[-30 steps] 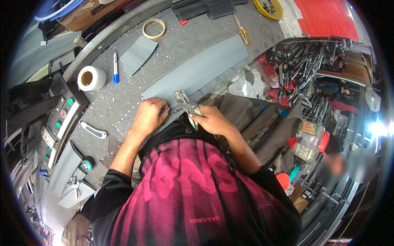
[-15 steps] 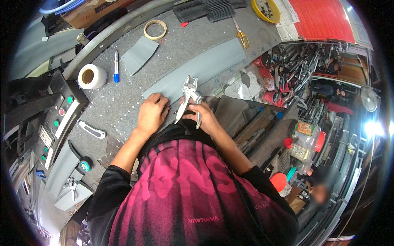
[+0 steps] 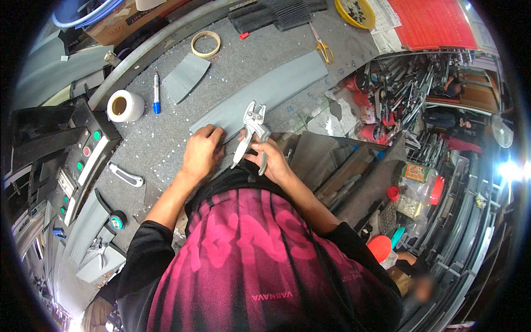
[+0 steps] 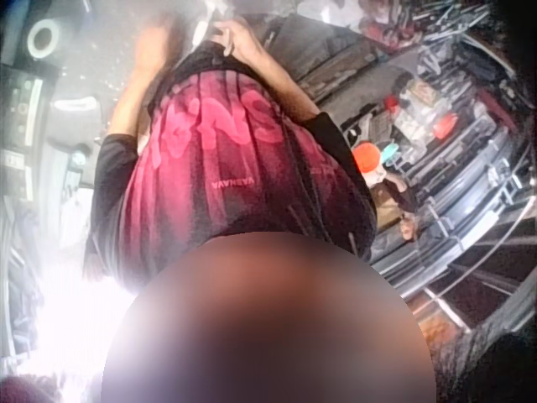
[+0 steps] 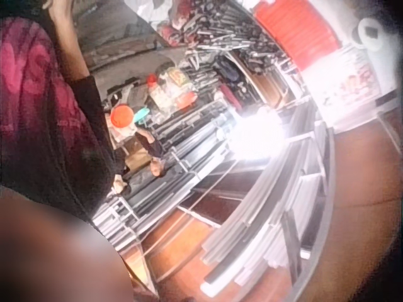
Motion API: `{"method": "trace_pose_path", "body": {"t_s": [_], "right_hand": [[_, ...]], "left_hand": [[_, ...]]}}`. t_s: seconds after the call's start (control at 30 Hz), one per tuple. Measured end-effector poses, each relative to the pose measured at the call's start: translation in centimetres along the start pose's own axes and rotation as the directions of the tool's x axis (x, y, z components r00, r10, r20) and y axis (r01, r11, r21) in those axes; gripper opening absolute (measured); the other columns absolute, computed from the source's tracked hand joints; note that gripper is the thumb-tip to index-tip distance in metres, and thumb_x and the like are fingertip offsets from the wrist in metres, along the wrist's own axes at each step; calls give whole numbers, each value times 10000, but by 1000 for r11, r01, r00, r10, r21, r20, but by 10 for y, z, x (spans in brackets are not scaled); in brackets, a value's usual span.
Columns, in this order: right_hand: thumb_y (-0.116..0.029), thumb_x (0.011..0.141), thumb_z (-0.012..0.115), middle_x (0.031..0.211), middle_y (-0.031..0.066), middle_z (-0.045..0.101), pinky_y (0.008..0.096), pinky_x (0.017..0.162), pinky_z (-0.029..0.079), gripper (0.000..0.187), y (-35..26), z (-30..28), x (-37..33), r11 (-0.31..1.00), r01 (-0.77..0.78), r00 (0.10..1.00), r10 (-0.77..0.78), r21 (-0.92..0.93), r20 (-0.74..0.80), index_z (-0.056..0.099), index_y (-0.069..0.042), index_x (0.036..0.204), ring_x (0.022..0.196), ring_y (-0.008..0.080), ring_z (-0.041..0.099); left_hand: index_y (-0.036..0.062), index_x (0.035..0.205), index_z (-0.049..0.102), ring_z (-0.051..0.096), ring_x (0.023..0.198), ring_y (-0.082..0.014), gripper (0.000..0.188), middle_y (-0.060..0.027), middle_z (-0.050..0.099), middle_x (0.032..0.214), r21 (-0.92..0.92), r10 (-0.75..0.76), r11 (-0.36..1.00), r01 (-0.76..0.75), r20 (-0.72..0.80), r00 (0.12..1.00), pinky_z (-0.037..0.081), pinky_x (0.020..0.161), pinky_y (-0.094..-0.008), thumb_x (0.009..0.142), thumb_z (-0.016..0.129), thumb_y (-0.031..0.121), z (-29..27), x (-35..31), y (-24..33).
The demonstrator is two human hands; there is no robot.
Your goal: The person cuts gray plastic profile pieces with scissors, then uses a crimping tool to attach small metal clips to the ends of the pieces. The person repeats this sequence on several profile segments on a cluttered workbench.
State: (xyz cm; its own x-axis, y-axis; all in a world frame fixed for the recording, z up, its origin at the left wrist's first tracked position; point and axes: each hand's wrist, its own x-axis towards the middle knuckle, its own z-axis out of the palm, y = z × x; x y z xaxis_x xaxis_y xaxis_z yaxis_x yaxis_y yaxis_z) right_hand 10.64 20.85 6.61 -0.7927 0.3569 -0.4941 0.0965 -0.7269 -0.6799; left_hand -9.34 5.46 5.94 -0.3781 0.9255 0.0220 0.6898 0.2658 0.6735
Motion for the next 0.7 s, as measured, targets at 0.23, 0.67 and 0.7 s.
{"method": "trace_pose_path", "body": {"t_s": [0.23,0.67,0.7], "right_hand": [[-135,1068,550,1445,161,654,549,1153,555,526,-9,-6,-2,998,16,1000,-17,-69,-11,538,9,1574,1356,274,641],[-138,1075,561,1449,150,684,487,1181,535,504,-10,-2,14,990,52,998,-47,-134,41,558,16,1555,1340,263,658],[-140,1074,562,1450,150,684,485,1185,533,504,-10,-2,15,989,47,998,-40,-140,50,560,16,1554,1344,263,657]], "left_hand": [[52,1157,760,780,922,-399,382,-178,777,1032,-143,-21,989,31,73,997,633,828,-482,803,887,121,-21,7,-3],[19,1033,868,839,920,-231,118,-122,872,1009,-336,-337,861,381,184,924,650,837,-370,960,872,111,-24,4,-3],[24,1030,872,837,920,-221,114,-117,873,1013,-337,-348,856,392,183,919,648,837,-368,961,870,115,-24,4,-2]]}}
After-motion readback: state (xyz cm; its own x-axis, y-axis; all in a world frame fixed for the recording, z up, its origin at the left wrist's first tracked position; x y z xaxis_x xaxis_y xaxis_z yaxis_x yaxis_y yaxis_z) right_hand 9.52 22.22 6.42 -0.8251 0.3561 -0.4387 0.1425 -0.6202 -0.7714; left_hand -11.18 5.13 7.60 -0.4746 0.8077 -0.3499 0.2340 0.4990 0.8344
